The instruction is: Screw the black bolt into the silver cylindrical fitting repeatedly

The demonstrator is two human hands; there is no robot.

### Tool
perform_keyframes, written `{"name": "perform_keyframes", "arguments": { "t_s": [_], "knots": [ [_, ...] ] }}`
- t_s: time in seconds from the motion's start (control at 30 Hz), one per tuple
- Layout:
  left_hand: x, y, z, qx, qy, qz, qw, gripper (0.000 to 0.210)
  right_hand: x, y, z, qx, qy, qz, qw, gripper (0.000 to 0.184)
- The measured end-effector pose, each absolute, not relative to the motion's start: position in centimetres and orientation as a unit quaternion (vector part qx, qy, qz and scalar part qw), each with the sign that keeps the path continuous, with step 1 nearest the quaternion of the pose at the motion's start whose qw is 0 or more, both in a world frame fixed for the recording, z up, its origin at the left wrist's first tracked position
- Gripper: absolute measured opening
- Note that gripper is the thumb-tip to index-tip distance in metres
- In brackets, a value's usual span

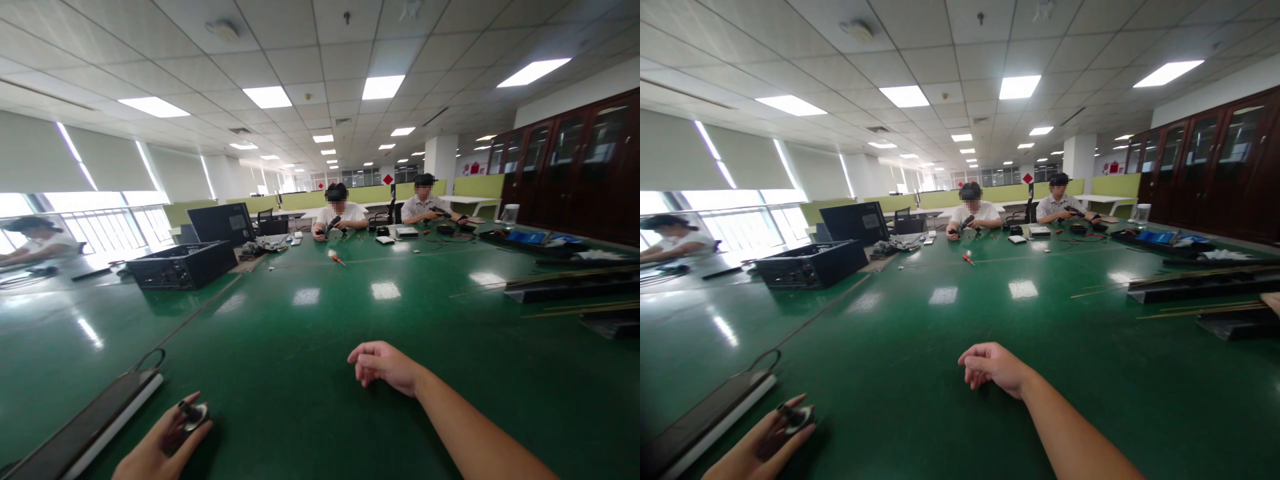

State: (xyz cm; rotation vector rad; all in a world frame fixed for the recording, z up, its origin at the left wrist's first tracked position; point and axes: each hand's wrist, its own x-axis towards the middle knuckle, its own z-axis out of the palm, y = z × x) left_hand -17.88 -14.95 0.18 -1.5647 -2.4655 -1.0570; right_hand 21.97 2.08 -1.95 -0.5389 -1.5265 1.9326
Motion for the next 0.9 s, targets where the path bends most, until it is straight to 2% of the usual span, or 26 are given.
{"name": "perform_keyframes", "arguments": {
  "t_s": [0.1,0.3,0.5,0.63,0.77,0.9],
  "knots": [
    [-13.9,-13.2,2.7,-0.548,-0.753,-0.357,-0.077,0.063,22.0,2.3,-2.1,-0.218,-0.571,0.715,0.339,0.043],
    [-4.8,-6.8,6.0,-0.671,-0.617,-0.370,-0.177,0.041,22.6,3.4,-2.3,-0.257,-0.604,0.626,0.420,0.043],
    [1.0,-0.8,4.1,-0.775,-0.511,-0.329,-0.176,0.026,23.3,4.3,-2.6,-0.344,-0.688,0.435,0.468,0.046],
    [1.7,0.4,1.2,-0.801,-0.461,-0.336,-0.179,0.032,23.4,4.8,-3.2,-0.378,-0.717,0.369,0.455,0.059],
    [1.3,0.3,-0.3,-0.797,-0.462,-0.341,-0.188,0.030,23.5,4.7,-3.3,-0.350,-0.767,0.374,0.386,0.065],
    [1.1,0.3,-0.2,-0.792,-0.457,-0.359,-0.187,0.026,23.3,3.9,-2.7,-0.350,-0.791,0.354,0.356,0.059]
  ]
}}
